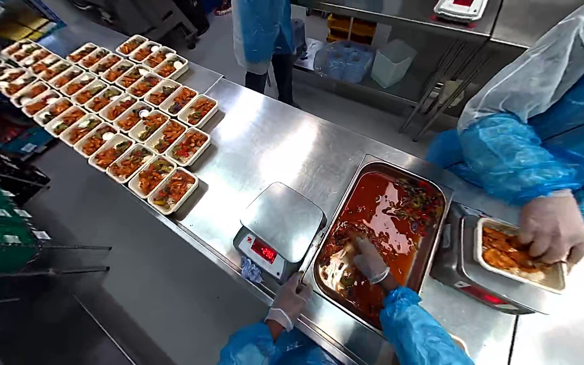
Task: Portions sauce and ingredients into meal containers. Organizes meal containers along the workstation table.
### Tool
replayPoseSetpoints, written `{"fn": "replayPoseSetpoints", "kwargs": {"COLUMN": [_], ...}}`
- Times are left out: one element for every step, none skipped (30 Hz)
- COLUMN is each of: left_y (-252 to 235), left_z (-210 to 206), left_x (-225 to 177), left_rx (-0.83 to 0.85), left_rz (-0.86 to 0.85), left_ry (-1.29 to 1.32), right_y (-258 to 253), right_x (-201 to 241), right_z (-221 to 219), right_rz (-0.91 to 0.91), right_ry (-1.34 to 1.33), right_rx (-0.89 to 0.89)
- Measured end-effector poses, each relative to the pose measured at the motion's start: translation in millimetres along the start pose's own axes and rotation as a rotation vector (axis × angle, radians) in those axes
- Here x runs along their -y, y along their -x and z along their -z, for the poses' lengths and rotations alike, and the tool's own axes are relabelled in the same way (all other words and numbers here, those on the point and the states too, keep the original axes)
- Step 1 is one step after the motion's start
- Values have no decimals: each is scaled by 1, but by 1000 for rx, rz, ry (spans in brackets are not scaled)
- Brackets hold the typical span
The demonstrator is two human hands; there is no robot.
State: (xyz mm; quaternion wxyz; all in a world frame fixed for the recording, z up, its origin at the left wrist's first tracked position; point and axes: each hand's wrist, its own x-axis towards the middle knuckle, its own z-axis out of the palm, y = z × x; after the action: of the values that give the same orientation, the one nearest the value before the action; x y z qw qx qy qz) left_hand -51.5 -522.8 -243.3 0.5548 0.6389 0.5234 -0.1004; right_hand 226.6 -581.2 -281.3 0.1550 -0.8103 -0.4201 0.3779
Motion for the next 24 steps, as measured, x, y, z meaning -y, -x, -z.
{"fn": "replayPoseSetpoints", "kwargs": {"left_y": [-1,-2,-3,-3,-3,-4,-4,-4,-5,-6,-8,-10,-12,-13,-14,-15,-16,-16,-17,-18,-18,-19,-19,-19], "left_z": [0,1,0,0,0,0,0,1,1,0,0,0,0,0,0,0,0,0,1,1,1,1,2,2], "left_x": [0,2,5,7,8,9,9,9,11,13,14,15,14,13,13,13,13,13,12,13,13,13,14,15], "left_rx": [4,8,7,8,8,11,12,11,8,-1,-9,-10,-12,-17,-28,-36,-41,-45,-47,-52,-53,-50,-45,-40], "left_rz": [-4,-10,-16,-22,-28,-32,-32,-31,-27,-23,-15,-3,10,16,20,27,34,37,41,44,46,49,49,45], "left_ry": [-1,-4,-6,-8,-8,-7,-6,-5,-8,-18,-34,-47,-54,-55,-61,-69,-75,-82,-88,-93,-93,-92,-94,-93], "right_y": [-8,-16,-23,-30,-34,-35,-33,-26,-15,-5,5,19,31,40,45,47,45,37,26,12,-2,-15,-23,-24], "right_x": [-9,-18,-26,-35,-42,-45,-42,-37,-28,-20,-9,6,18,25,31,37,41,42,41,37,35,33,28,23], "right_z": [10,21,32,44,57,69,79,84,82,72,58,40,18,-6,-28,-45,-56,-62,-64,-62,-55,-44,-32,-18], "right_rz": [3,7,17,21,21,11,5,15,45,78,104,126,152,189,203,194,162,138,120,101,74,56,108,250], "right_ry": [11,18,21,30,34,41,52,60,55,44,20,-27,-74,-121,-145,-151,-146,-129,-104,-68,-36,-18,-9,8], "right_rx": [-32,-66,-111,-159,-202,-237,-247,-242,-211,-153,-67,53,191,308,385,416,401,341,258,176,114,69,-3,-125]}}
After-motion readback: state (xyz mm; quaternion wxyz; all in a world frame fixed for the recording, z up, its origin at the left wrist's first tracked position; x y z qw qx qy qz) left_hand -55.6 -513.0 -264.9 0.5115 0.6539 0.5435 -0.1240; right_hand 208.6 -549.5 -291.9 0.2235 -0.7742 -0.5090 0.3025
